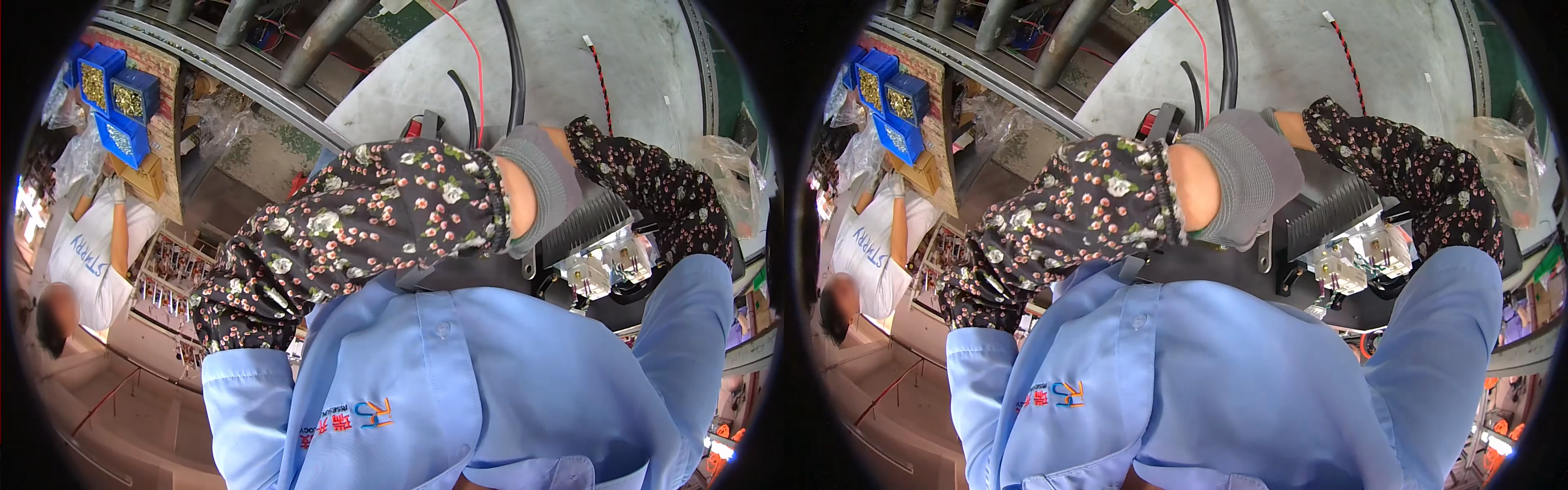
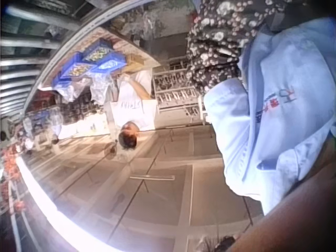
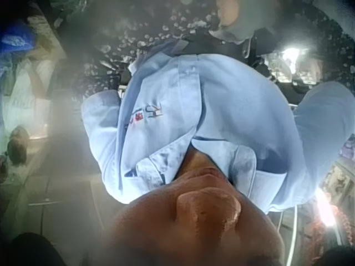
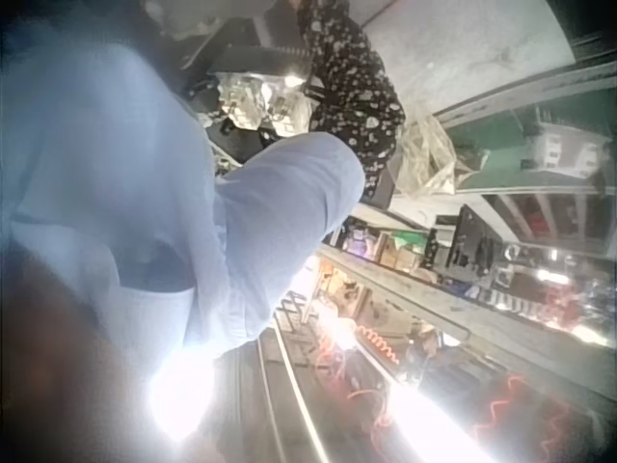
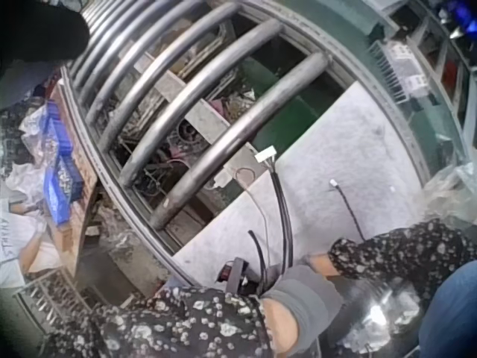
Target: The person assembles an electronic device on a workbench, using a pneumatic screwdriver to secure components. They handle a white circuit board, a black fan, and a silver heat sink, positioning them on a metal frame and fastening them with screws.
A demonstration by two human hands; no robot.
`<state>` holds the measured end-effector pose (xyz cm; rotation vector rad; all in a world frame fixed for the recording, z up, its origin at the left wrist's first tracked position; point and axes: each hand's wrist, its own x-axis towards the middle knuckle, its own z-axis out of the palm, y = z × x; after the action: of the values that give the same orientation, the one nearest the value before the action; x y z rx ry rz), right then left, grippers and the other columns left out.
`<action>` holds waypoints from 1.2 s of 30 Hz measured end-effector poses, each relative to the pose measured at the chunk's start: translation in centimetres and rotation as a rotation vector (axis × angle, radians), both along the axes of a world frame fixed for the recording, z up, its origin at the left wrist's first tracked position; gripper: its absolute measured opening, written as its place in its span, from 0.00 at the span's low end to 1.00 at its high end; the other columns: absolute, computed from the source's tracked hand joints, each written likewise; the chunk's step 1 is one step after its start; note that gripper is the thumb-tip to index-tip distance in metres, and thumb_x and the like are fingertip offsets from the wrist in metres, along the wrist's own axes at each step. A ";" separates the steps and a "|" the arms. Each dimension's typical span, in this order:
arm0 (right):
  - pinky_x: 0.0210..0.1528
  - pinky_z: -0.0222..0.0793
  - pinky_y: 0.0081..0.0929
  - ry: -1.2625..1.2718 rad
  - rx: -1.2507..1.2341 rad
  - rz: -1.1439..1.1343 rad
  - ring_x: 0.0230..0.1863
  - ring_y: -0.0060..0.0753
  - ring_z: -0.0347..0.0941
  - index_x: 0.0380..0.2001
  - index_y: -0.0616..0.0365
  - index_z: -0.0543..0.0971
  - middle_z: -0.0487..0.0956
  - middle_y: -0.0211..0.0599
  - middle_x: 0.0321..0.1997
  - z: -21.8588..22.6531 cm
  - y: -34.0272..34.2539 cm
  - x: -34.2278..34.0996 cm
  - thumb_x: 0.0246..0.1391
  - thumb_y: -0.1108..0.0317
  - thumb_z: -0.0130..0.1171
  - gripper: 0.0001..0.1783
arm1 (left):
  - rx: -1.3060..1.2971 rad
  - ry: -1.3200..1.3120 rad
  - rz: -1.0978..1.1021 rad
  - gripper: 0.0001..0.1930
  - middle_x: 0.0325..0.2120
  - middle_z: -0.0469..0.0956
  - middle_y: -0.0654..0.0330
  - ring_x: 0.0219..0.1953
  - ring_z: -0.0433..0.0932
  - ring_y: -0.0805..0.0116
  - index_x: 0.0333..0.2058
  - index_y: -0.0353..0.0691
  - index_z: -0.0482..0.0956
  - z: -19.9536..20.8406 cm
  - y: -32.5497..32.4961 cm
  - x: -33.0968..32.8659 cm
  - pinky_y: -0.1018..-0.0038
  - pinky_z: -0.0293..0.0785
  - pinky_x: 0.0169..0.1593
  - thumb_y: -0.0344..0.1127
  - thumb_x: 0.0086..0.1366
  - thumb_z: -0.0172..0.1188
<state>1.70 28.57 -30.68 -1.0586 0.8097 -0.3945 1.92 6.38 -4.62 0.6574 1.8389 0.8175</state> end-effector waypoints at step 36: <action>0.39 0.68 0.34 0.259 -0.140 0.065 0.35 0.37 0.72 0.40 0.65 0.72 0.76 0.49 0.37 2.0 -3.0 -0.7 0.41 0.61 0.54 0.22 | -0.052 -0.077 -0.032 0.32 0.33 0.76 0.55 0.34 0.77 0.56 0.39 0.40 0.74 -4.9 2.6 1.8 0.64 0.72 0.37 0.56 0.37 0.62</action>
<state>1.04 25.57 -28.67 -1.2812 0.9848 -0.2643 3.76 8.98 -9.56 0.6128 1.7694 0.7612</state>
